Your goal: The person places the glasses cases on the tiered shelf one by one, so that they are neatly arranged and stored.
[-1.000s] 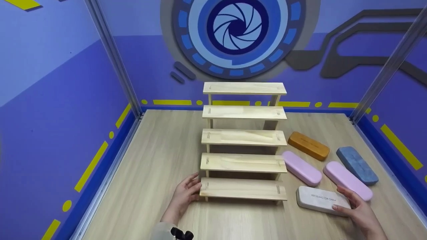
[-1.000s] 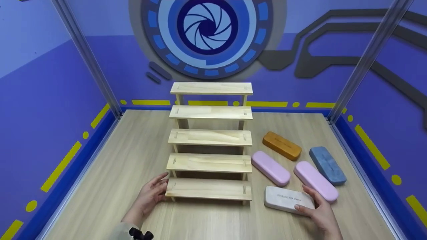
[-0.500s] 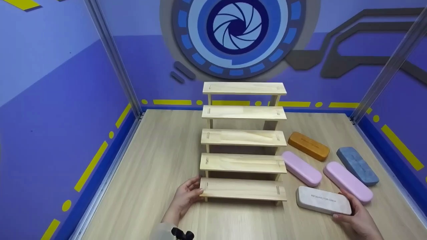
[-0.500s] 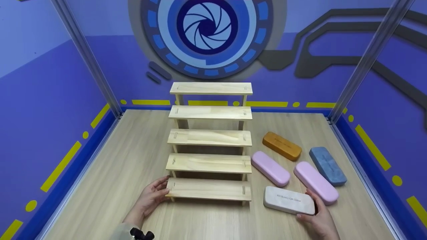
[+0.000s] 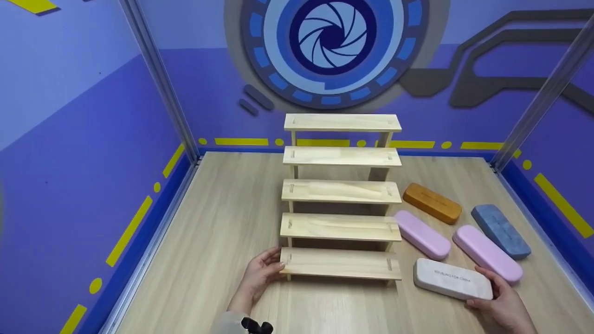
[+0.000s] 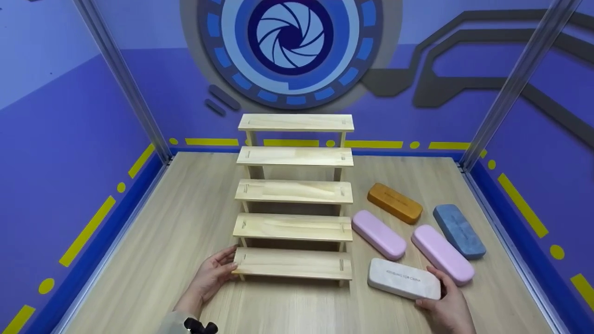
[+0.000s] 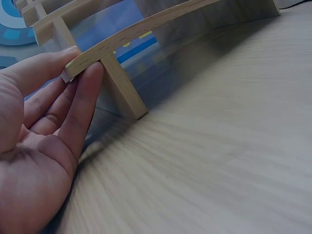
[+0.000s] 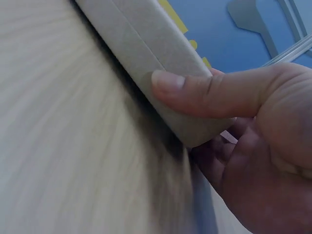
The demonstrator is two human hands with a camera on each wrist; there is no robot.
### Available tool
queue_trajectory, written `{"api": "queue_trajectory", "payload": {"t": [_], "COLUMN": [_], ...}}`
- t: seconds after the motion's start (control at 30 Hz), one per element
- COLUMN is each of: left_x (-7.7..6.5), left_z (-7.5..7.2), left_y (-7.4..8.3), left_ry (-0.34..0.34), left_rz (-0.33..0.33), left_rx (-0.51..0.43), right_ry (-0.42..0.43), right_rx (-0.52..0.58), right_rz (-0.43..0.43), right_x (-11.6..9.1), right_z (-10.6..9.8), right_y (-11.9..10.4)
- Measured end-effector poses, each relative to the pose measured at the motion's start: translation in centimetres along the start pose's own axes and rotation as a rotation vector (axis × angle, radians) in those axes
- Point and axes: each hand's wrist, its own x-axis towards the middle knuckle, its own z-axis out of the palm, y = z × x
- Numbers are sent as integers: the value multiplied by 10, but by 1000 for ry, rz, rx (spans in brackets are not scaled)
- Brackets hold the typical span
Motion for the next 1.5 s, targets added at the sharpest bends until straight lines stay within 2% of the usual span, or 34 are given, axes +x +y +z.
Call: {"api": "queue_trajectory", "payload": {"t": [0.13, 0.37, 0.6, 0.67, 0.8, 0.93, 1.03, 1.2, 1.3, 1.4, 1.5], "left_x": [-1, -2, -1, -1, -1, 0, -1, -1, -1, -1, -1], "left_z": [0, 0, 1, 1, 1, 2, 1, 1, 1, 2, 3], "left_y": [-1, 0, 1, 1, 1, 1, 1, 1, 0, 0, 0], "left_ry": [-2, -2, 5, 7, 6, 6, 9, 8, 5, 7, 11], "left_rz": [6, 13, -12, -15, -14, -15, -18, -11, -4, 1, 1], "left_rx": [4, -14, -6, -3, -13, -25, -26, -28, -27, -19, -14], "right_ry": [31, 88, 154, 150, 142, 142, 126, 125, 88, 47, 36], "right_rx": [13, 159, 177, 250, 470, 609, 696, 757, 797, 829, 841], "right_rz": [-3, -11, -57, -77, -125, -240, -378, -622, -737, -812, -847], "right_x": [-6, -14, -26, -31, -37, -42, -42, -36, -31, -25, -20], "right_z": [0, 0, -3, -5, -8, -11, -12, -14, -15, -16, -18], "right_y": [-5, -12, -16, -20, -35, -55, -71, -102, -121, -138, -156]}}
